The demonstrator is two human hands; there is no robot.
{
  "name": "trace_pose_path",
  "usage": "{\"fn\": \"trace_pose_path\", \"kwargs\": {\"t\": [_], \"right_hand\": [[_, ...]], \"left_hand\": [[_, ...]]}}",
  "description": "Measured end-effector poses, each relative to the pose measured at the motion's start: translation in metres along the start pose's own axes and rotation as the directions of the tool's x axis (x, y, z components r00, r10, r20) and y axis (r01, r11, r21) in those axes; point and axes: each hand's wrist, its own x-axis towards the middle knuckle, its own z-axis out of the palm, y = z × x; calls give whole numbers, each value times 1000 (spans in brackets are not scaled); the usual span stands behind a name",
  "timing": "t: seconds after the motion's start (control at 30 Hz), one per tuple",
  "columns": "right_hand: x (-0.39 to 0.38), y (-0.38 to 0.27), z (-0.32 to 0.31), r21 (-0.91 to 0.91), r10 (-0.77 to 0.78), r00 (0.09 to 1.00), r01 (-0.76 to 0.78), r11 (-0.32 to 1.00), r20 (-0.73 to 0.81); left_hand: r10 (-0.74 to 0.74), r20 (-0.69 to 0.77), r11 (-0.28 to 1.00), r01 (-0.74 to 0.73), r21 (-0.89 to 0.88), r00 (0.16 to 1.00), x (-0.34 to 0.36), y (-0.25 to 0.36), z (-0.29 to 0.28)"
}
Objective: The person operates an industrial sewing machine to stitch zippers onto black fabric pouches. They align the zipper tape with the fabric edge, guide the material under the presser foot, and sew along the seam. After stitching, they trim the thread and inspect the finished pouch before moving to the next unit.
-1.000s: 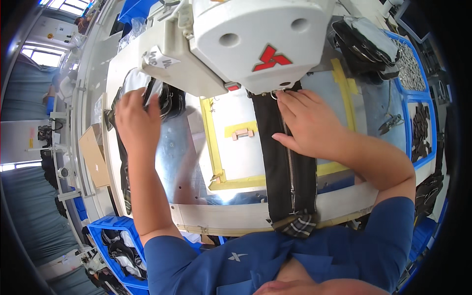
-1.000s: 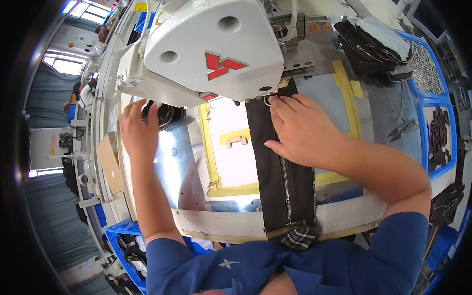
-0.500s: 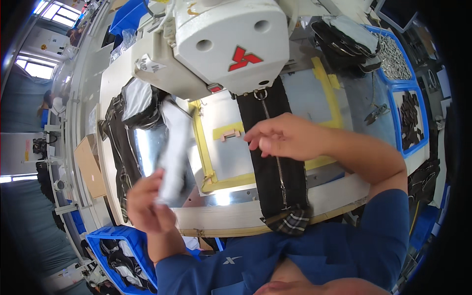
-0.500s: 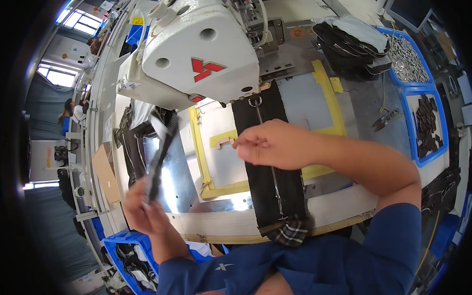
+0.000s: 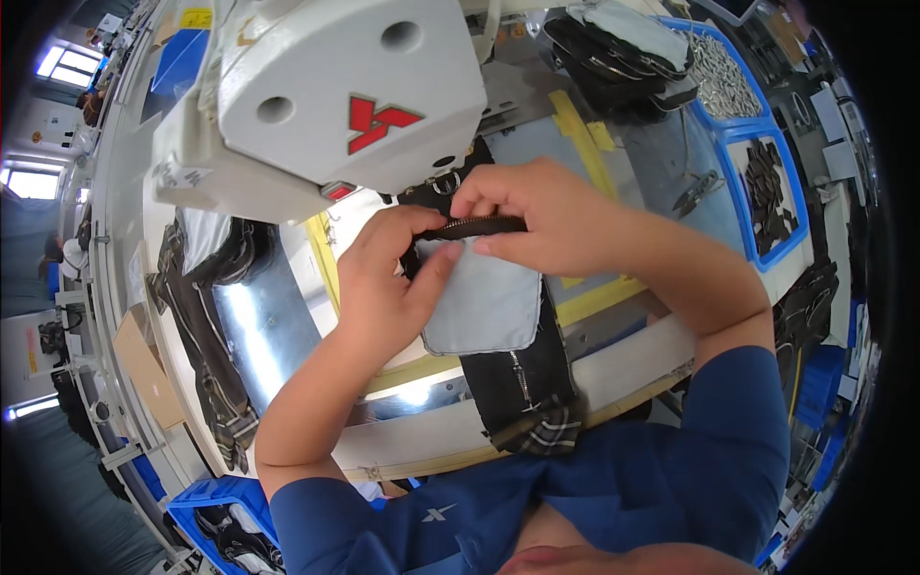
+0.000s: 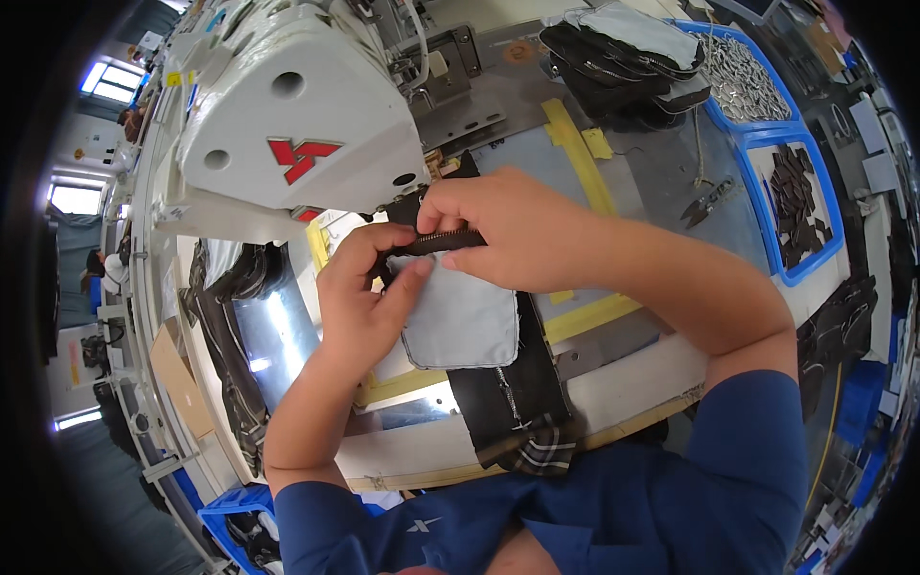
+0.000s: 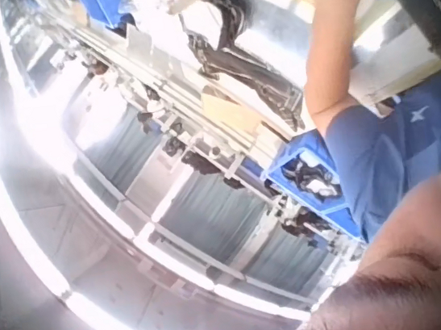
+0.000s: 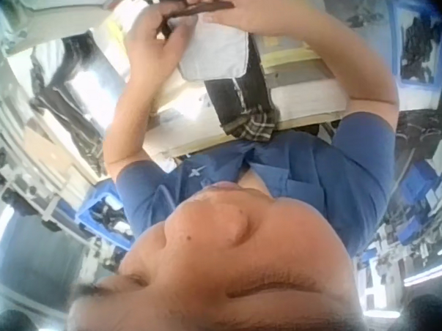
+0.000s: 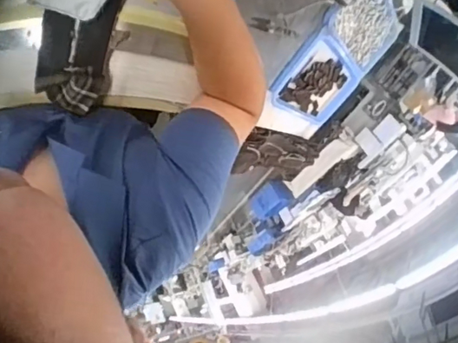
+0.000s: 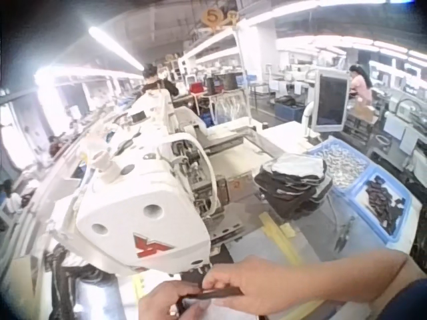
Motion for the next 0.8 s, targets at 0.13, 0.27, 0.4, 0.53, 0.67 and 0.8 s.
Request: {"fn": "trace_pose_path", "kwargs": {"t": [0.13,0.27,0.4,0.53,0.67,0.8], "right_hand": [[1,13,0,-263,-148,981,111,959,-126],[4,32,8,-367,-332,925,249,896,-183],[4,31,9,-352,-351,919,273,895,-181],[5,29,10,-279,-341,920,282,918,-192],[5,27,9,-247,-290,942,245,938,-167],[6,30,12,-303,-367,913,305,903,-176]], "left_hand": [[154,-123,982,-138,131,980,4,-13,8],[330,-100,919,-296,260,939,3,-32,7],[220,-114,973,-210,98,969,-3,-32,10],[46,-90,989,-58,-139,995,-2,-33,10],[-141,68,939,155,-306,988,-4,-29,4],[-95,46,939,105,-327,994,-3,-36,6]]}}
